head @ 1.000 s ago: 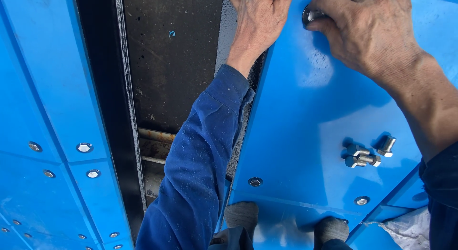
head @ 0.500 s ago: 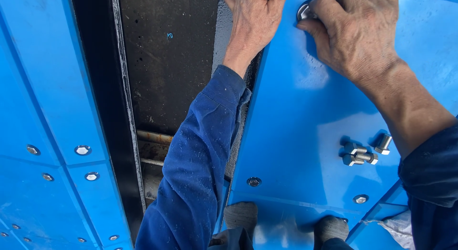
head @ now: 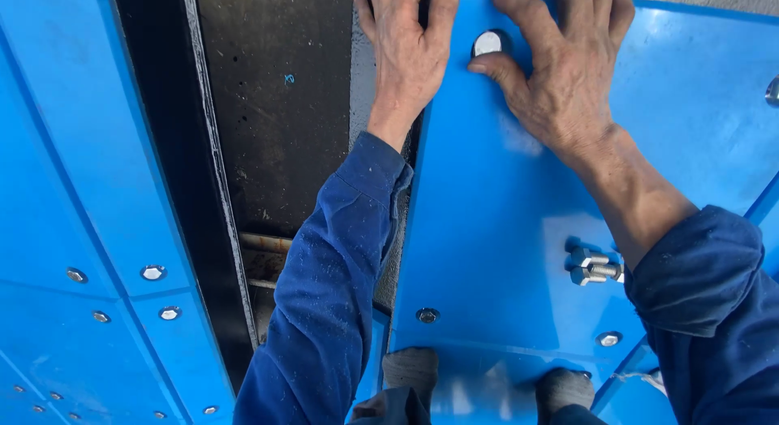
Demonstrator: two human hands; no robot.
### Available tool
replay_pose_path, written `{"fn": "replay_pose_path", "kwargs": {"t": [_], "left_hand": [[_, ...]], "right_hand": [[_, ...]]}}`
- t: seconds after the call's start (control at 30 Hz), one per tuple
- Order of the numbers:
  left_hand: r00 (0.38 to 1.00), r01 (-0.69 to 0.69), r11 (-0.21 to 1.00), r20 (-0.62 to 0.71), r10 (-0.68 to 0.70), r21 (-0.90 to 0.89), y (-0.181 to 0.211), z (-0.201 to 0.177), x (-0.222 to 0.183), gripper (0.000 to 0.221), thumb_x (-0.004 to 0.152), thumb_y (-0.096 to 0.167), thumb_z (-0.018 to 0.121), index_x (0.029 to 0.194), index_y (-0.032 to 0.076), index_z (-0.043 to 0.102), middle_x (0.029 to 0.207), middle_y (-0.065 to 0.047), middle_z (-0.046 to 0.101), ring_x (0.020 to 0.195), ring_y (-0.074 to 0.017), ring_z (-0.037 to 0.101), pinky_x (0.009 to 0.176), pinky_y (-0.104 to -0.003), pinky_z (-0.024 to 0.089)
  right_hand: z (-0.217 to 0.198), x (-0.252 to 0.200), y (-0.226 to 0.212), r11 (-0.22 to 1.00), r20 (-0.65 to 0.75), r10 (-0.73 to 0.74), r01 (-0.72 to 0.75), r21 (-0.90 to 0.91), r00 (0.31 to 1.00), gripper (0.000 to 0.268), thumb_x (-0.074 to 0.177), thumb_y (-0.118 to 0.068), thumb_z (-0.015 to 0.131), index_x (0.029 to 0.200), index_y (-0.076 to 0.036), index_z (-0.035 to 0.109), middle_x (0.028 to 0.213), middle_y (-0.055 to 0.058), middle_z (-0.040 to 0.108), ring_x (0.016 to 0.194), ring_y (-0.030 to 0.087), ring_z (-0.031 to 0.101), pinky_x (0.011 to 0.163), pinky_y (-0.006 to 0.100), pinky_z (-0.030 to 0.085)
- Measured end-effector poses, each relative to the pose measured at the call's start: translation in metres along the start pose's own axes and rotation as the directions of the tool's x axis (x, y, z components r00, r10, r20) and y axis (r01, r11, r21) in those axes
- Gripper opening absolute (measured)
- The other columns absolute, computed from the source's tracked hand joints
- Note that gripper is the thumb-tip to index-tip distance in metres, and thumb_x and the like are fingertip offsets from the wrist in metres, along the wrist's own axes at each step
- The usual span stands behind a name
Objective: The person kneels on large blue plastic panels mounted to a steel frame and fastens them by hand, picking bolts and washers from a woven sack and inserting them into pre-drilled holes across the panel surface. They reposition panels and continue placing fasteners hole by hole.
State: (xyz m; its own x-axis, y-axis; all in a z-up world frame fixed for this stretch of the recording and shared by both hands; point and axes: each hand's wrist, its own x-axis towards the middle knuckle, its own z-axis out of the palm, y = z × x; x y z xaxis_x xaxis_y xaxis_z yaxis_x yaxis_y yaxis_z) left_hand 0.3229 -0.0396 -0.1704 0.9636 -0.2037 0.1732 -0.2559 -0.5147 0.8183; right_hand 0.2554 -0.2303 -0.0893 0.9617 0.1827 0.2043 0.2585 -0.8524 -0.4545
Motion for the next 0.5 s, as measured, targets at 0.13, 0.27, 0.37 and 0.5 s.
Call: {"fn": "replay_pose_path", "kwargs": {"t": [0.13,0.27,0.37,0.5], "left_hand": [[0.999,0.01,0.998,0.038,-0.012,0.055,-0.016,0.001,0.009,0.038,0.112,0.055,0.045,0.129,0.026,0.063,0.132,0.003,0.056,0.142,-0.0229,0.049,0.131,-0.075,0.003],[0.999,0.028,1.0,0.03,-0.028,0.01,-0.013,0.001,0.0,0.044,0.11,0.058,0.044,0.134,0.025,0.061,0.136,0.001,0.054,0.144,-0.0261,0.044,0.134,-0.076,0.003],[1.0,0.008,0.999,0.018,-0.009,0.049,-0.017,0.003,0.001,0.046,0.11,0.059,0.043,0.136,0.026,0.062,0.141,-0.002,0.05,0.15,-0.0288,0.041,0.132,-0.075,0.004],[0.999,0.017,0.994,0.035,-0.021,0.106,-0.028,0.009,-0.006,0.043,0.112,0.058,0.044,0.136,0.028,0.062,0.136,0.001,0.05,0.147,-0.0235,0.043,0.134,-0.071,0.003]], "right_hand": [[-0.005,0.0,0.004,0.997,-0.039,-0.078,0.078,0.009,0.996,0.034,0.109,-0.042,0.074,0.131,-0.017,0.068,0.142,0.02,0.05,0.136,0.04,0.043,0.115,0.063,0.027],[-0.006,0.002,0.001,0.992,-0.004,-0.09,0.09,0.093,0.996,0.02,0.108,-0.034,0.074,0.118,-0.016,0.075,0.147,0.022,0.051,0.141,0.042,0.043,0.12,0.066,0.022],[-0.007,-0.004,-0.006,0.995,0.0,-0.046,0.046,0.087,0.999,0.022,0.108,-0.035,0.078,0.117,-0.015,0.076,0.148,0.022,0.052,0.141,0.041,0.044,0.12,0.067,0.02],[0.002,-0.005,-0.005,0.996,-0.055,-0.006,0.011,0.088,0.998,0.025,0.104,-0.036,0.077,0.114,-0.013,0.075,0.145,0.019,0.055,0.141,0.04,0.043,0.119,0.067,0.019]]}}
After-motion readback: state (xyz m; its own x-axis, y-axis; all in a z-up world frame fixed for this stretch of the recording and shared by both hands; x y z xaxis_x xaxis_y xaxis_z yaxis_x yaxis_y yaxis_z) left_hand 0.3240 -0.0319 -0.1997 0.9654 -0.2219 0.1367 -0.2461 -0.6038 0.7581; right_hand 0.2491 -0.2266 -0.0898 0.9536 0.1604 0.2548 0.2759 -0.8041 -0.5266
